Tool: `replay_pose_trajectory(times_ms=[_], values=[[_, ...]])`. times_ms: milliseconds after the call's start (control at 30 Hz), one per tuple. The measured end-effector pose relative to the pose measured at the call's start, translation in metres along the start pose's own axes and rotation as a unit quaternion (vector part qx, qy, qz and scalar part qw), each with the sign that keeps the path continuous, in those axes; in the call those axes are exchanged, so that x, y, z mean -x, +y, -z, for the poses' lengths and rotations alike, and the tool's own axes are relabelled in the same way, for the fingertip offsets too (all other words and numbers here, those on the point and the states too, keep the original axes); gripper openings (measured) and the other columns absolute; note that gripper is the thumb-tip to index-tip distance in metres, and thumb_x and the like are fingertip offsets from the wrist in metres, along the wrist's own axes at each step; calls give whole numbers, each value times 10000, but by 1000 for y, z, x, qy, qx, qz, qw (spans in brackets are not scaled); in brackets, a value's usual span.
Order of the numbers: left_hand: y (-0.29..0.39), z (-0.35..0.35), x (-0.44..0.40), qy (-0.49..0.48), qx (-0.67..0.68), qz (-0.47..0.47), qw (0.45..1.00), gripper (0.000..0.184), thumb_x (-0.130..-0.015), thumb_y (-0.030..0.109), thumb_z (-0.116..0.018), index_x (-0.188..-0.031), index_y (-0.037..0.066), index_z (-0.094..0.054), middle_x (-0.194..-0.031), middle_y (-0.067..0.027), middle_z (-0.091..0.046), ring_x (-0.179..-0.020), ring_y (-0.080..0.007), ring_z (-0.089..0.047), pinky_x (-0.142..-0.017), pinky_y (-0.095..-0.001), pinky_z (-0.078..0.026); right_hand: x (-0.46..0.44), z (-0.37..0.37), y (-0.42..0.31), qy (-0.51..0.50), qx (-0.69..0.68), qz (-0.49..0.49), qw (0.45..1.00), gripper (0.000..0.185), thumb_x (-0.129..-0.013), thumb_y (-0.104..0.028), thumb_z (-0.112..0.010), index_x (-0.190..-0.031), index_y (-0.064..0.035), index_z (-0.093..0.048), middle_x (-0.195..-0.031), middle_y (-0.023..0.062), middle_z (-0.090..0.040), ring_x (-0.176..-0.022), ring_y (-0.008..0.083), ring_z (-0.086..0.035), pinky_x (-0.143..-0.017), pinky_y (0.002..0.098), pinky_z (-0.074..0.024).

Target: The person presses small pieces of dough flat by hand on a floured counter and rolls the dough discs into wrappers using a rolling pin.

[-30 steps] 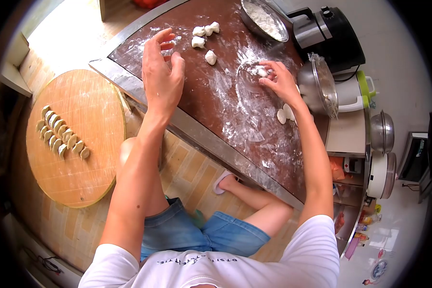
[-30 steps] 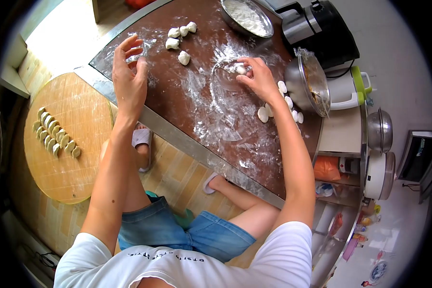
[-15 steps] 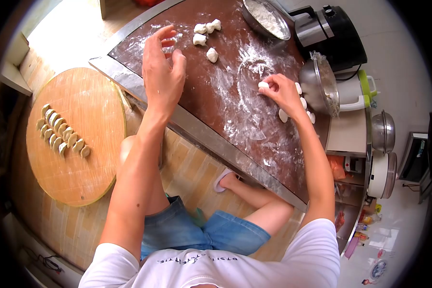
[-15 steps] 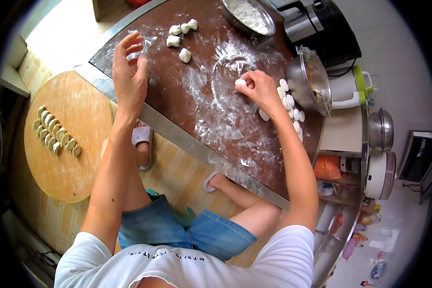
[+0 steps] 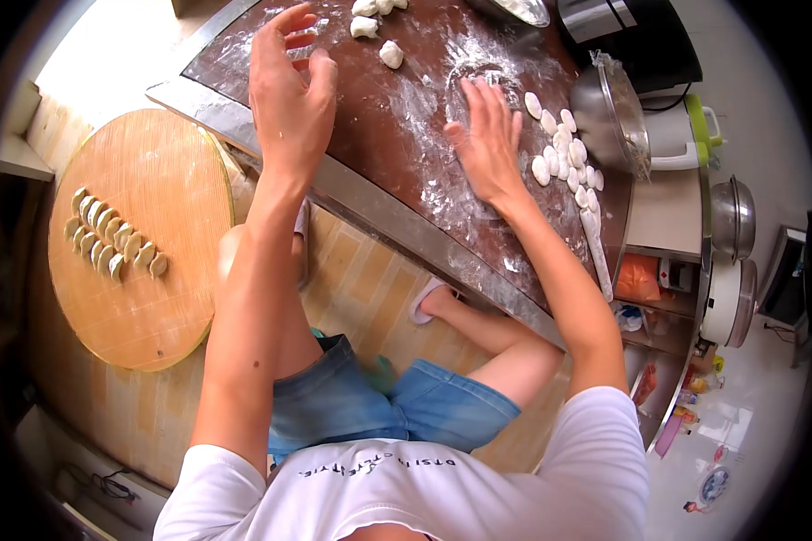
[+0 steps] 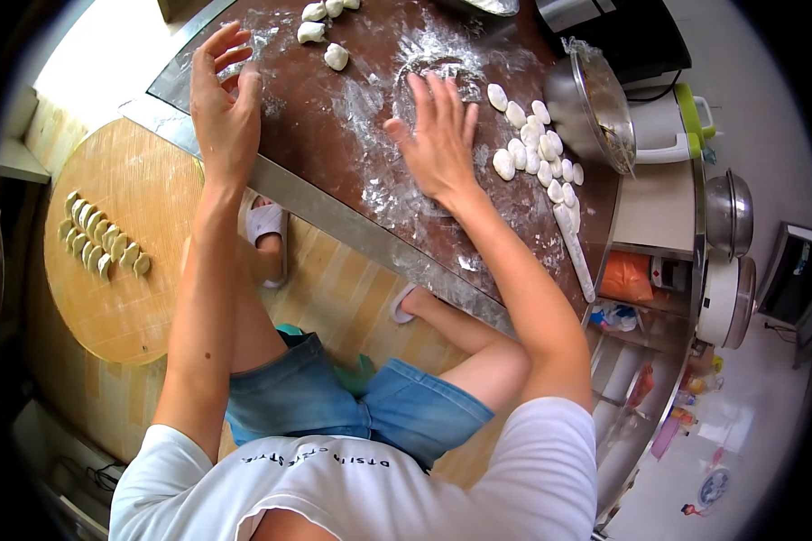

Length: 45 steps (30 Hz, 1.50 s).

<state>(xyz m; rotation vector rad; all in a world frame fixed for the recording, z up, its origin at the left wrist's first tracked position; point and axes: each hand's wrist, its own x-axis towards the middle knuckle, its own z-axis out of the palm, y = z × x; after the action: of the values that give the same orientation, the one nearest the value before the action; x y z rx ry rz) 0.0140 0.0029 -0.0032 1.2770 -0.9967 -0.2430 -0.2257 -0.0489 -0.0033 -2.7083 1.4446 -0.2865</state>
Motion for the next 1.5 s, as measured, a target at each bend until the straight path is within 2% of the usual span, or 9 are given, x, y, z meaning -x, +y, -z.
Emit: replay_pose_trajectory(times_ms=[200,367,500,667,800,1000,1167,1400,1500], values=[[6,-10,-6,6,22,-35,999,373,-861,-8,-507,-1228,61,-510,-1194,-75,-581,-1066,-175,-576,-852,-292,-484,-2,9,12,59,-222,-67,971,760,-924,-645,-203,-1407,-67,-300,-1424,165,-337,-1369,295,-229,-1108,509,-94],[1,-11,-2,0,13,-16,1000,388,-851,-24,-503,-1230,58,-507,-1189,-83,-585,-1053,-179,-587,-833,-280,-494,5,29,18,165,-544,-94,817,440,-1002,-388,-365,-1196,-25,-519,-1209,103,-576,-1224,175,-448,-1061,366,-277],[3,-10,-2,11,22,-24,999,369,-818,-32,-512,-1183,23,-516,-1124,-112,-579,-990,-206,-592,-813,-307,-500,36,40,-6,70,-159,132,976,99,-871,-167,-585,-853,-70,-594,-991,90,-573,-997,264,-512,-935,388,-366],[4,-4,-6,26,27,-12,999,364,-801,-44,-510,-1162,6,-517,-1079,-127,-565,-954,-216,-586,-801,-314,-501,21,32,81,192,106,31,975,95,-870,-136,-563,-822,-54,-566,-970,102,-545,-949,297,-483,-884,405,-375],[6,-4,-9,28,23,-2,999,379,-799,-49,-508,-1173,8,-510,-1077,-123,-555,-955,-217,-577,-799,-316,-498,-56,49,-17,65,-192,72,977,146,-856,-179,-592,-913,-46,-614,-959,137,-576,-908,303,-546,-815,390,-435],[3,-1,-6,25,17,12,999,397,-830,-48,-491,-1217,42,-509,-1143,-104,-578,-1014,-189,-580,-831,-299,-495,-107,20,-35,-44,-159,76,983,325,-749,-219,-728,-996,-42,-612,-893,155,-598,-874,298,-599,-816,394,-469],[4,-2,-5,12,5,6,1000,403,-830,-46,-492,-1222,47,-510,-1146,-99,-574,-1016,-189,-580,-846,-300,-491,-103,30,57,142,-35,13,989,266,-777,-138,-705,-999,-29,-608,-918,146,-613,-804,277,-619,-713,368,-501],[7,-1,-10,31,31,-12,999,376,-786,-40,-519,-1158,11,-522,-1052,-118,-561,-931,-224,-577,-792,-326,-485,-70,29,38,12,-304,-78,949,258,-795,-184,-696,-999,-31,-654,-844,105,-660,-762,211,-635,-698,302,-487],[6,-5,-7,19,18,-23,999,371,-787,-39,-519,-1154,12,-524,-1048,-116,-563,-929,-222,-576,-782,-322,-487,-83,33,59,63,-125,-52,989,236,-818,-244,-671,-961,-57,-685,-842,94,-660,-742,203,-634,-700,310,-483]])
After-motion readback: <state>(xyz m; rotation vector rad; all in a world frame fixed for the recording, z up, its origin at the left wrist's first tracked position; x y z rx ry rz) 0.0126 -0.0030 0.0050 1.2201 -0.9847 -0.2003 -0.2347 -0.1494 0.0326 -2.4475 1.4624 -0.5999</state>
